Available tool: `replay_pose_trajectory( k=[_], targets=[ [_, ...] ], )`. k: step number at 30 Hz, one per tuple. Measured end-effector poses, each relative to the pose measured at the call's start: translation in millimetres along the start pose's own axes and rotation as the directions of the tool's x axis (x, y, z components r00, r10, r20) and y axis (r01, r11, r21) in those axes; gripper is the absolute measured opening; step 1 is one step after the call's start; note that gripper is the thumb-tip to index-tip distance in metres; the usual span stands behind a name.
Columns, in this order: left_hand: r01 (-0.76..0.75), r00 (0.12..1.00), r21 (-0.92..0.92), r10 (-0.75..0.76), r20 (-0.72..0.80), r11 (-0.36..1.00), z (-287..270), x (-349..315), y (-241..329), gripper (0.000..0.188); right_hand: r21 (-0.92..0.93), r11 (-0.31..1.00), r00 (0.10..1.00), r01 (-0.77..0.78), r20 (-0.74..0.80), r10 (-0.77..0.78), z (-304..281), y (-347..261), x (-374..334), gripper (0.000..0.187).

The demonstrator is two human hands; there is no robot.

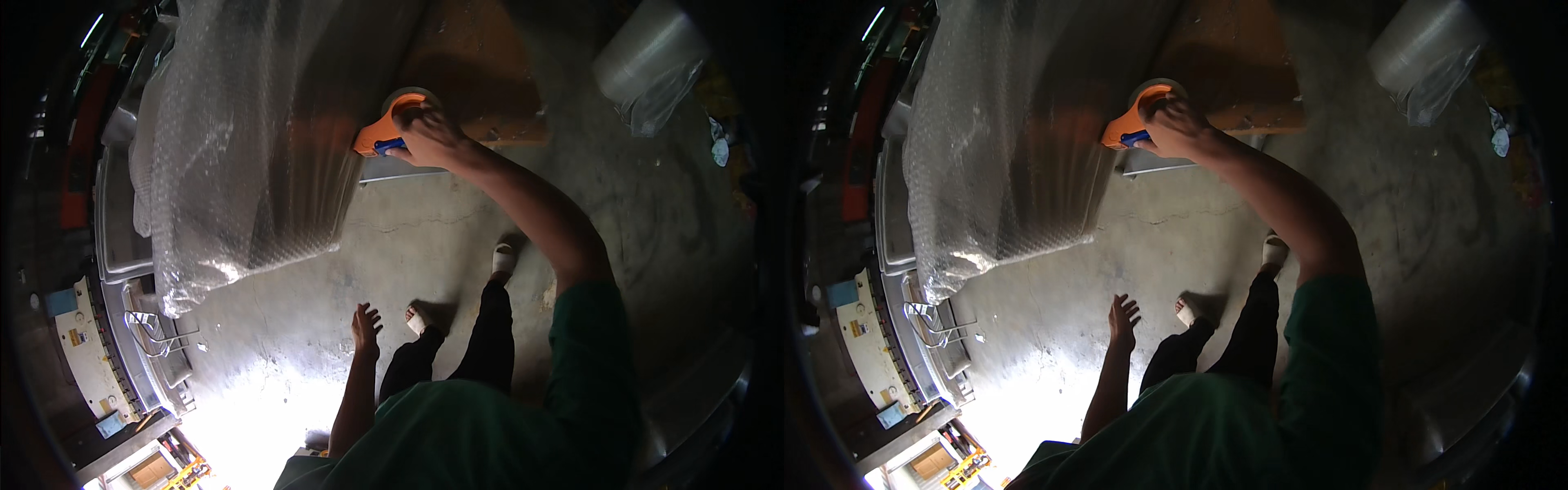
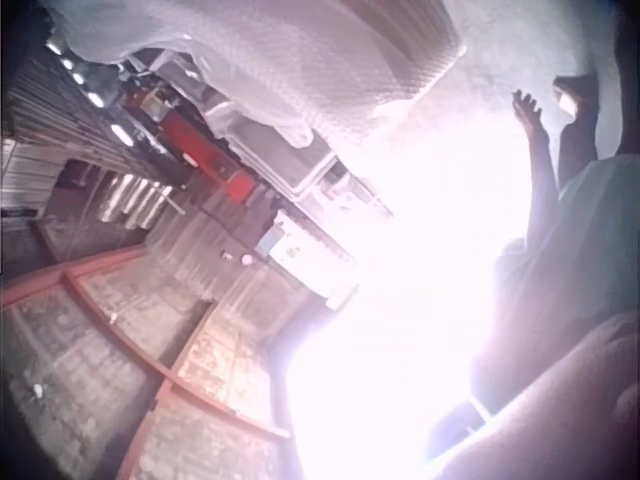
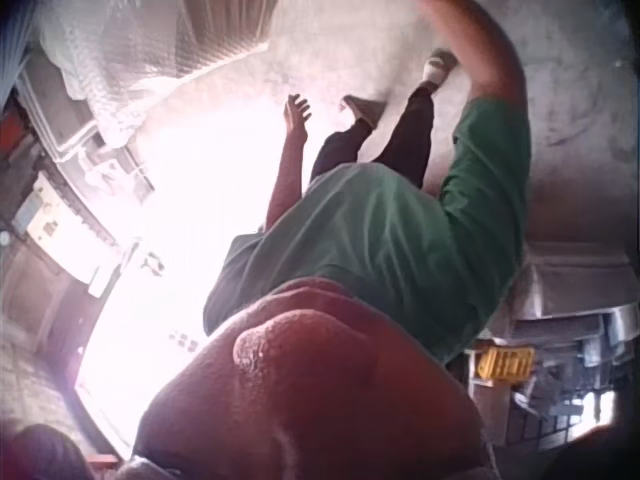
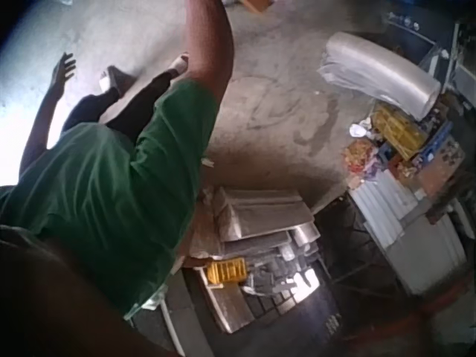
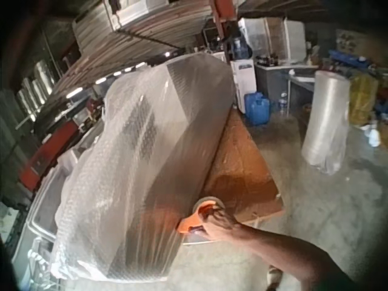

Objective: The person wraps a large rectangular object with bubble wrap and secures it with packing tape using a handheld dispenser. They rotate the object to cover all sides, smooth the wrap, and apply multiple strips of tape to hold the wrap in place.

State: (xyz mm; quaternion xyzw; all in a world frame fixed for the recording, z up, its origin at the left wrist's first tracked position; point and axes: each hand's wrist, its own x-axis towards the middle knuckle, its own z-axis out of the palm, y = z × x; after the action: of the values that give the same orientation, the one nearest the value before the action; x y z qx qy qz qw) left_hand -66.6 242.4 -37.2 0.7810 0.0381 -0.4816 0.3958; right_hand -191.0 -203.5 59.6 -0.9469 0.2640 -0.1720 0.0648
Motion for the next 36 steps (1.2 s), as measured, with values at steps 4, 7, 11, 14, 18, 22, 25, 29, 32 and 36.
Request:
replay_pose_trajectory(
  k=[4, 7, 11, 14, 18, 22, 25, 29, 32, 36],
  targets=[
    [0.066, 0.997, 0.087, -0.063, -0.042, 0.994, 10, -18, -2, 0.065, -0.032, 0.993, 0.986, 0.110, 0.129, -0.105, -5, 23, 23, 0.063],
    [0.039, 0.997, 0.145, -0.028, -0.078, 0.989, 10, -30, -6, 0.062, -0.007, 0.992, 0.986, 0.128, 0.108, -0.126, -11, 42, 33, 0.064],
    [0.090, 0.980, 0.039, -0.082, -0.182, 0.995, 9, -48, -31, 0.067, -0.012, 1.000, 0.998, 0.001, -0.056, -0.002, -20, 105, 54, 0.062],
    [0.213, 0.942, -0.094, -0.229, -0.245, 0.973, 35, -68, -60, 0.071, 0.006, 1.000, 0.994, 0.012, -0.109, -0.011, -26, 151, 74, 0.061],
    [0.384, 0.882, -0.162, -0.413, -0.228, 0.909, 82, -83, -97, 0.068, 0.018, 0.991, 0.991, 0.132, 0.029, -0.132, -25, 174, 96, 0.059],
    [0.412, 0.902, 0.004, -0.407, -0.142, 0.911, 143, -88, -80, 0.063, 0.089, 0.975, 0.964, 0.206, 0.152, -0.218, -28, 193, 110, 0.066],
    [0.394, 0.912, 0.019, -0.388, -0.134, 0.919, 176, -81, -53, 0.062, 0.071, 0.969, 0.971, 0.238, -0.030, -0.236, -23, 214, 111, 0.063],
    [0.444, 0.881, -0.061, -0.447, -0.152, 0.894, 225, -63, -25, 0.061, 0.175, 0.950, 0.964, 0.260, 0.014, -0.267, -16, 249, 132, 0.063],
    [0.412, 0.907, 0.029, -0.407, -0.106, 0.911, 248, -29, 25, 0.059, 0.089, 0.936, 0.937, 0.341, 0.050, -0.346, -15, 277, 140, 0.064],
    [0.324, 0.946, 0.066, -0.322, -0.035, 0.944, 282, -29, 81, 0.054, -0.023, 0.904, 0.895, 0.427, 0.155, -0.418, -16, 274, 146, 0.068]
  ],
)
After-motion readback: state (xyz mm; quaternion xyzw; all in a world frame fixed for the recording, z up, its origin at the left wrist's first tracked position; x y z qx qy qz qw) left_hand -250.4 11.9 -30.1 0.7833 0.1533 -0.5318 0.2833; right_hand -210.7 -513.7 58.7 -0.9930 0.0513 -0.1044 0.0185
